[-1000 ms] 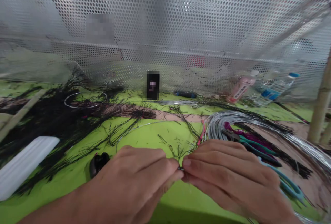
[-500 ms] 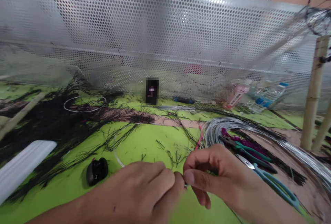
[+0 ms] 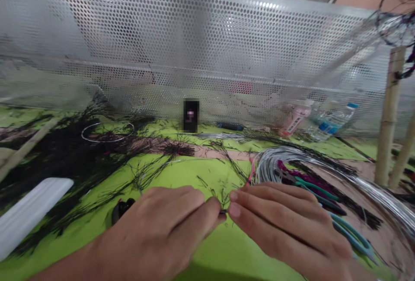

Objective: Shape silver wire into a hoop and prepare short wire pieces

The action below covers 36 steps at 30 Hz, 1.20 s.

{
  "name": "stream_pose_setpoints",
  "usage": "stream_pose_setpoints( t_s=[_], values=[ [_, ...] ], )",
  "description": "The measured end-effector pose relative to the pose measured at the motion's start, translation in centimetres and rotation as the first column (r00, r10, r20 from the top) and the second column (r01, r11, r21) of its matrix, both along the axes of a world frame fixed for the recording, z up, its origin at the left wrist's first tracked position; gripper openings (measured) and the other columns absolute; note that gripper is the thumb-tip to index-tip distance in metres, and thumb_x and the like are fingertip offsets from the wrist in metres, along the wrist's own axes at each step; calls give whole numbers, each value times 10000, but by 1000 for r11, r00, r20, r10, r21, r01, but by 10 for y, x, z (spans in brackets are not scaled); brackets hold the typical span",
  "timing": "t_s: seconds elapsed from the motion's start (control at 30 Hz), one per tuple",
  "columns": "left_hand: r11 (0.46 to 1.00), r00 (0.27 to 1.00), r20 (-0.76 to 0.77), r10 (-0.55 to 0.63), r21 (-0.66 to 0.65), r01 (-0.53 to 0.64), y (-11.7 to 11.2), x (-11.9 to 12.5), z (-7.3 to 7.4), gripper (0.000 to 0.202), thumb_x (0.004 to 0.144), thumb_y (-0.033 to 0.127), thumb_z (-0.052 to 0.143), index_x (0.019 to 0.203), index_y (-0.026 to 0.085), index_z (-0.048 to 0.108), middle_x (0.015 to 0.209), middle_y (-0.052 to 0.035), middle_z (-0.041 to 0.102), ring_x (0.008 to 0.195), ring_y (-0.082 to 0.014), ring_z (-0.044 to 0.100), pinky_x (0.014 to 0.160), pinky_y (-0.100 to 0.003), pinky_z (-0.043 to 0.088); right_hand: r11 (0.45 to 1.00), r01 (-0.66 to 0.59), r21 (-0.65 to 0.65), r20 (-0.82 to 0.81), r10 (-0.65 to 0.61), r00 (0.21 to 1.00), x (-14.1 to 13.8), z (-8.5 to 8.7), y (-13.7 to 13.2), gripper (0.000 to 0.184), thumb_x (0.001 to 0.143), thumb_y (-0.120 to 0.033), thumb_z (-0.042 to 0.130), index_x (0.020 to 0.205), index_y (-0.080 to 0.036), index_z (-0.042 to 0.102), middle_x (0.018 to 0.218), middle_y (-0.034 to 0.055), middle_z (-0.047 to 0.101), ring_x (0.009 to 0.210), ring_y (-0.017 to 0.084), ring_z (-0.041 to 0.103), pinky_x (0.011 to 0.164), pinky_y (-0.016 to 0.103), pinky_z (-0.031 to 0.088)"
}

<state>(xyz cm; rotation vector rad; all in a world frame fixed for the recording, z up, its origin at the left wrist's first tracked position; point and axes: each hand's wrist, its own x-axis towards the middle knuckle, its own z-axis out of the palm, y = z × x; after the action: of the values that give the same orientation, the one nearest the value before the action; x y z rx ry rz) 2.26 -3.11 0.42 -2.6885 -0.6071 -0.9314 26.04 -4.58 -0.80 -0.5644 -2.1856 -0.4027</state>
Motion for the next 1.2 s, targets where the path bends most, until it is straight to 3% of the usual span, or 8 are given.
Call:
stream_pose_setpoints(
  t_s=[0.37, 0.53, 0.67, 0.83, 0.87, 0.93, 1.03, 1.2],
  values=[
    [979, 982, 183, -48, 204, 10, 2, 1, -4, 362, 1107, 86, 392, 825, 174, 600, 566, 64, 513, 476, -102, 518, 449, -304, 430, 995, 9, -95, 12, -8, 1000, -13, 13, -1, 191, 960, -28, 560, 1014, -156, 691, 881, 22, 800, 689, 132, 740, 629, 266, 575],
    [962, 987, 158, -29, 274, -16, 1, -2, -3, 318, 1043, 21, 473, 802, 157, 629, 548, 63, 509, 489, -109, 557, 429, -288, 458, 949, -3, -317, 13, 8, 1000, -17, 18, -4, 163, 1042, -118, 513, 1008, -188, 656, 835, 2, 754, 667, 118, 698, 604, 269, 504],
    [940, 994, 95, -53, 340, 18, 3, -5, -9, 246, 992, -6, 508, 856, 104, 682, 584, 40, 524, 536, -129, 585, 463, -300, 494, 812, -15, -583, -53, -20, 998, -15, 28, -3, 127, 1007, -168, 593, 942, -239, 677, 781, -54, 713, 677, 95, 679, 622, 217, 517],
    [929, 994, 21, -103, 360, 88, 10, -9, -14, 301, 1020, 20, 398, 958, 71, 688, 659, 9, 559, 587, -147, 576, 495, -339, 478, 542, 21, -840, 29, 7, 1000, -9, 40, 8, 124, 990, -243, 640, 926, -273, 743, 758, -73, 732, 649, 85, 702, 553, 156, 544],
    [944, 996, 23, -85, 321, 73, 11, -11, -13, 313, 1041, 33, 377, 970, 78, 678, 665, 12, 562, 594, -145, 570, 503, -341, 467, 565, 8, -825, 32, 33, 999, -8, 39, 10, 110, 989, -245, 646, 940, -268, 742, 787, -68, 742, 684, 90, 715, 588, 161, 565],
    [973, 999, 28, -39, 227, 31, 12, -15, -9, 326, 1092, 81, 345, 988, 105, 653, 676, 22, 567, 592, -137, 549, 505, -342, 427, 732, -30, -680, 16, 56, 998, -8, 29, 13, 92, 982, -222, 654, 1043, -233, 721, 930, -25, 768, 826, 112, 743, 709, 187, 608],
    [995, 999, 31, 33, 92, -35, 10, -20, -3, 302, 1127, 156, 362, 990, 165, 631, 669, 48, 538, 566, -128, 508, 506, -340, 370, 966, -60, -252, -12, 59, 998, -9, 7, 14, 215, 970, -99, 638, 1178, -131, 679, 1030, 63, 775, 981, 159, 744, 862, 252, 629],
    [999, 998, 39, 45, -28, -44, 4, -18, 1, 286, 1133, 200, 361, 981, 204, 603, 724, 44, 595, 600, -132, 556, 557, -319, 404, 999, -26, -33, -32, 25, 999, -10, -9, 7, 202, 964, -65, 636, 1142, -109, 720, 983, 73, 810, 955, 185, 774, 842, 293, 667]
  ],
)
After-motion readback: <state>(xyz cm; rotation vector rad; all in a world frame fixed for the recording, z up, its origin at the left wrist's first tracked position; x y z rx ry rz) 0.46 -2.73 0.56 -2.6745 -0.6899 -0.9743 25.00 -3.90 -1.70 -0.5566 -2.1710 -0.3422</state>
